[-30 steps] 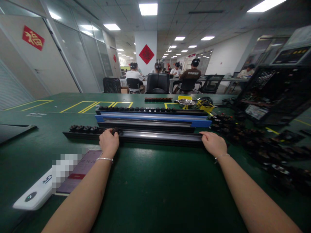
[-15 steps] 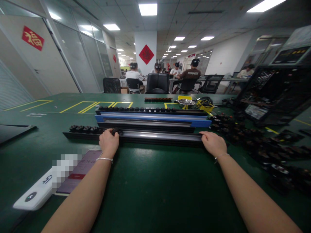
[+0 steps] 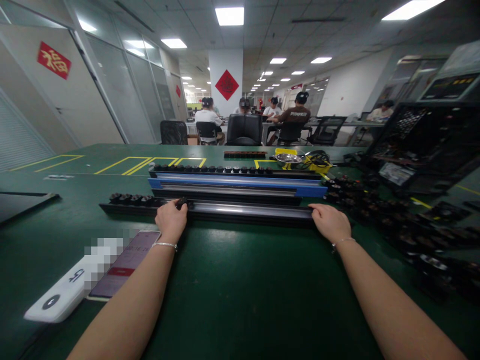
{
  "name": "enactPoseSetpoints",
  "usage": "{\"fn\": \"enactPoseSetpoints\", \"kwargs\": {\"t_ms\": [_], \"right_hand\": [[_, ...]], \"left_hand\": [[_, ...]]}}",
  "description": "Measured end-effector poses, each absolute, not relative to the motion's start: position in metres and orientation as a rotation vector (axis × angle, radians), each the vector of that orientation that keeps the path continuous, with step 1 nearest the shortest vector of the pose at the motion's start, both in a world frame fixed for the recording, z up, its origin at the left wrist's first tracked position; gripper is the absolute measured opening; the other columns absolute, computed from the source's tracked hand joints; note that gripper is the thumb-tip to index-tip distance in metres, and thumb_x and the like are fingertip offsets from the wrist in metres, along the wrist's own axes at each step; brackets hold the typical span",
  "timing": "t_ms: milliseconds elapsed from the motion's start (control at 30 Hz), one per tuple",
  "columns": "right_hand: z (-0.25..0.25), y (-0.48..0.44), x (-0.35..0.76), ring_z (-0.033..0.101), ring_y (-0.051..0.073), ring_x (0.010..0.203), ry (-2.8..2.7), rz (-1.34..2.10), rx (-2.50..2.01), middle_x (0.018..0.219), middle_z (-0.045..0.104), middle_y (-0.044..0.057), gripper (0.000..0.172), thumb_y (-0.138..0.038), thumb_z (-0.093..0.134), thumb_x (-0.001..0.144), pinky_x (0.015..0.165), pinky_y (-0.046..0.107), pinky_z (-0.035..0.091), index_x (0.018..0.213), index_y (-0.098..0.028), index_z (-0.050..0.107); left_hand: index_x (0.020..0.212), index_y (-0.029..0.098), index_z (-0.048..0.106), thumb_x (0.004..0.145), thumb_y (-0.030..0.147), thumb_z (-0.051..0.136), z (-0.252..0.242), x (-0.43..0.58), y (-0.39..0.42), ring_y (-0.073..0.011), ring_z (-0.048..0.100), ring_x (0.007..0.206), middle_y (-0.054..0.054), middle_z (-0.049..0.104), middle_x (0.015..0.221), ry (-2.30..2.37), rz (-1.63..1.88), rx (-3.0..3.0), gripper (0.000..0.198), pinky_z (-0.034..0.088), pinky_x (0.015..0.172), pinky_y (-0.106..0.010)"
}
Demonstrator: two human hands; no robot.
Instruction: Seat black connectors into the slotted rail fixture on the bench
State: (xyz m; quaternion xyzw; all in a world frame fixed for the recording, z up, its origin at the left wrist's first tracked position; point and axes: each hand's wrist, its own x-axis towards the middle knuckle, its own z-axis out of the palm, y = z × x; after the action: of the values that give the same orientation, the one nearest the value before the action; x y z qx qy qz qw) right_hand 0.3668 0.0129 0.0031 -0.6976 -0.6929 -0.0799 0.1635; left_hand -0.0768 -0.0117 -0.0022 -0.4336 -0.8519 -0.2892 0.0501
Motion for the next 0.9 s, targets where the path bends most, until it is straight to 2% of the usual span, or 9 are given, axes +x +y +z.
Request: {"fn": "enactPoseSetpoints", "kwargs": {"t_ms": [900], "right_hand": [[0.0026,0.0125,0.3667,0.057,0.021,0.109,-1.972,-0.254,-1.976,0.118,0.065,0.004,0.045,-0.026,0.029,0.086,0.088,0.036,0.044,0.109,-0.021,0.067]], "left_hand": [[0.107,0.023,0.067,0.079,0.043,0.05,-0.0005,-0.0694,-0.0133,-0.0291,0.061,0.1,-0.011,0.07,0.101,-2.55,-0.859,-1.379,0.038,0.046,0.083,-0.04]]}}
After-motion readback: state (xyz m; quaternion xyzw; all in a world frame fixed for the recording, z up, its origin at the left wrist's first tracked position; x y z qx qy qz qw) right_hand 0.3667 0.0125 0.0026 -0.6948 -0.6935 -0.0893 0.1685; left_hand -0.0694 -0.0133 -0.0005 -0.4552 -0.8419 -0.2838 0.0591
